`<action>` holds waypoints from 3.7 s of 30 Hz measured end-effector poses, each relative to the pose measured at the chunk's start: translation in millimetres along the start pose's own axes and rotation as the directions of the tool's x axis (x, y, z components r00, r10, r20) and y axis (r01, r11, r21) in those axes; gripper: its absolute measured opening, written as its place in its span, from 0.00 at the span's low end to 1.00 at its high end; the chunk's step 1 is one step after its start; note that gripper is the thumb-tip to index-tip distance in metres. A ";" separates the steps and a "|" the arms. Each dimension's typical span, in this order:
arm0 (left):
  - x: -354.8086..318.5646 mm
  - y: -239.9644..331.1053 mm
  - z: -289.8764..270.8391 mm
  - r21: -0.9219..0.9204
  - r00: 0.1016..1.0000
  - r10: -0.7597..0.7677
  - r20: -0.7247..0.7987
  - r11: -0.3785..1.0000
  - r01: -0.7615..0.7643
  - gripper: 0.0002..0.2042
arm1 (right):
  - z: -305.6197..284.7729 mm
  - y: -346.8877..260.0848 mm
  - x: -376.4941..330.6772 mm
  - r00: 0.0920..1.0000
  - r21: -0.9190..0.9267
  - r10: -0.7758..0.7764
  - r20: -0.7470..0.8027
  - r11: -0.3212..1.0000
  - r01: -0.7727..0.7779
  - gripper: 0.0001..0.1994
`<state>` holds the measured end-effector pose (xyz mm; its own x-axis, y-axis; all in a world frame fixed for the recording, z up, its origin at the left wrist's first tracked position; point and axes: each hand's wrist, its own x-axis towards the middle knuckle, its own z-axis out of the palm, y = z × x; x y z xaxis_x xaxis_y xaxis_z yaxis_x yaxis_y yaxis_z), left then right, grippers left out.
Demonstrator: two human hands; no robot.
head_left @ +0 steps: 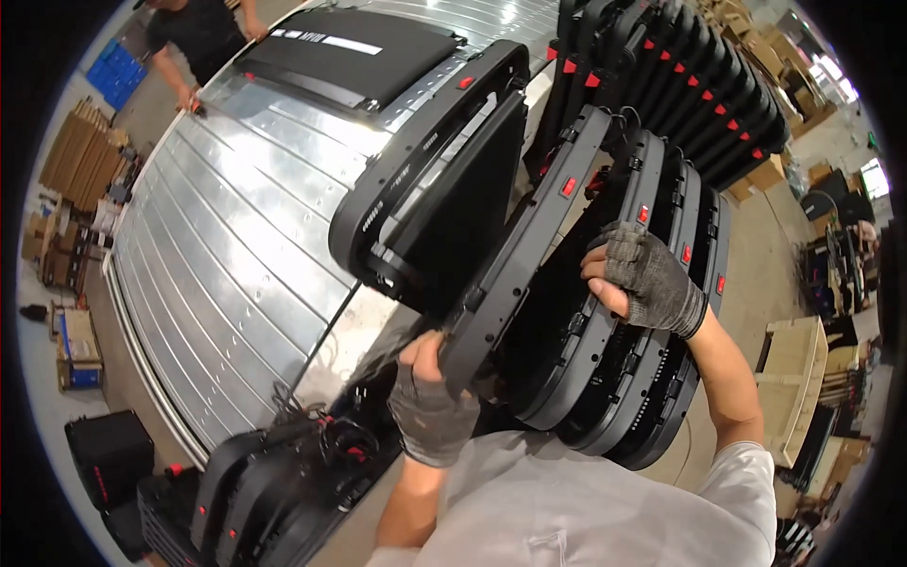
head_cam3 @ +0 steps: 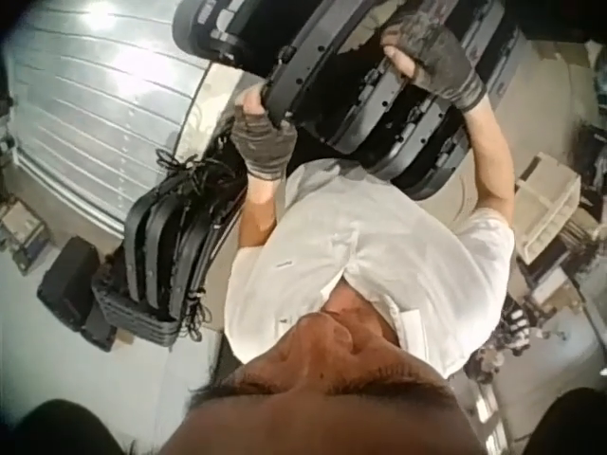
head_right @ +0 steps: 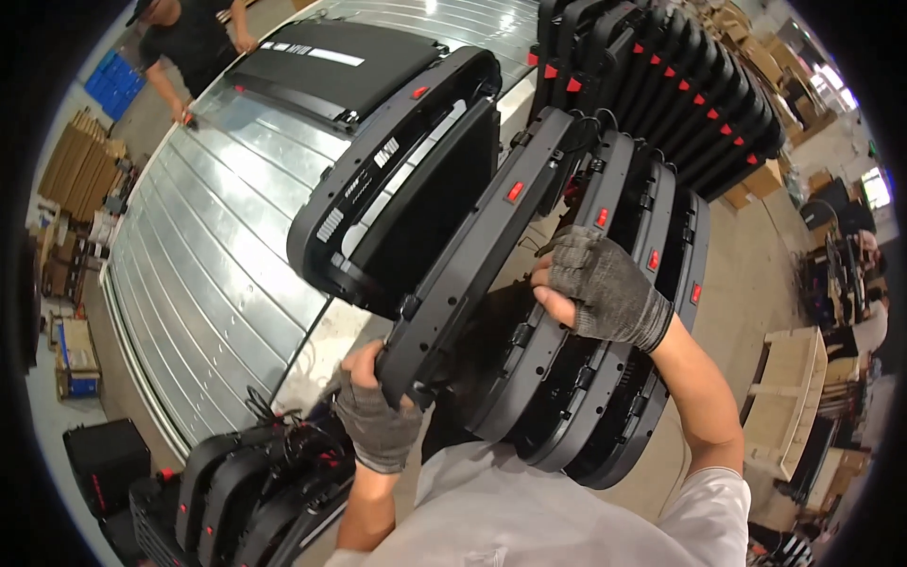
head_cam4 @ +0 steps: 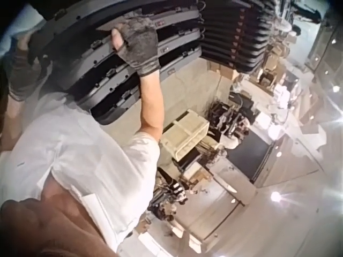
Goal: Placing treadmill decks onto a conveyor belt and sorting small components at an assembly station.
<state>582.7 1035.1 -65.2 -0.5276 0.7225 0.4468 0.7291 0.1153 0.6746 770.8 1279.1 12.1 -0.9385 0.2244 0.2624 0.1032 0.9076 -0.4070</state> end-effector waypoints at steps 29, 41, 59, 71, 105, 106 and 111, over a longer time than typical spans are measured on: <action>72.4 -62.6 35.2 0.204 0.943 0.203 -0.265 0.967 -0.152 0.28 | 10.9 -8.9 -24.7 1.000 0.019 -0.021 -0.003 1.000 0.021 0.07; -25.1 31.0 22.6 -0.440 0.932 0.304 0.198 0.877 -0.193 0.36 | 10.0 -12.2 -23.0 0.995 -0.142 -0.098 0.005 0.985 0.097 0.07; 47.5 14.3 59.6 -0.188 0.936 0.350 0.041 0.922 -0.337 0.30 | -11.8 13.5 -59.3 0.981 -0.134 0.160 -0.109 0.976 -0.174 0.10; -7.8 -14.1 21.0 0.020 0.974 0.224 -0.046 0.975 -0.223 0.35 | -10.4 19.2 -75.9 0.979 -0.158 0.155 -0.128 0.972 -0.175 0.11; -71.8 102.3 63.7 -0.291 0.923 0.325 0.205 0.921 -0.259 0.35 | -26.5 8.8 -86.9 0.920 -0.315 -0.006 -0.391 0.941 -0.127 0.06; -70.2 96.1 63.9 -0.228 0.923 0.331 0.198 0.931 -0.285 0.35 | -27.0 4.4 -100.4 0.929 -0.214 0.099 -0.358 0.959 -0.185 0.07; -47.3 84.9 56.8 -0.126 0.916 0.361 0.172 0.931 -0.343 0.34 | -12.4 -8.1 -154.0 0.838 0.030 0.308 -0.450 0.943 -0.330 0.14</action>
<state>694.3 1049.3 -62.4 -0.1450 0.8211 0.5520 0.8049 -0.2265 0.5484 918.7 1241.7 -14.2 -0.6066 0.6271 0.4887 0.3975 0.7716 -0.4967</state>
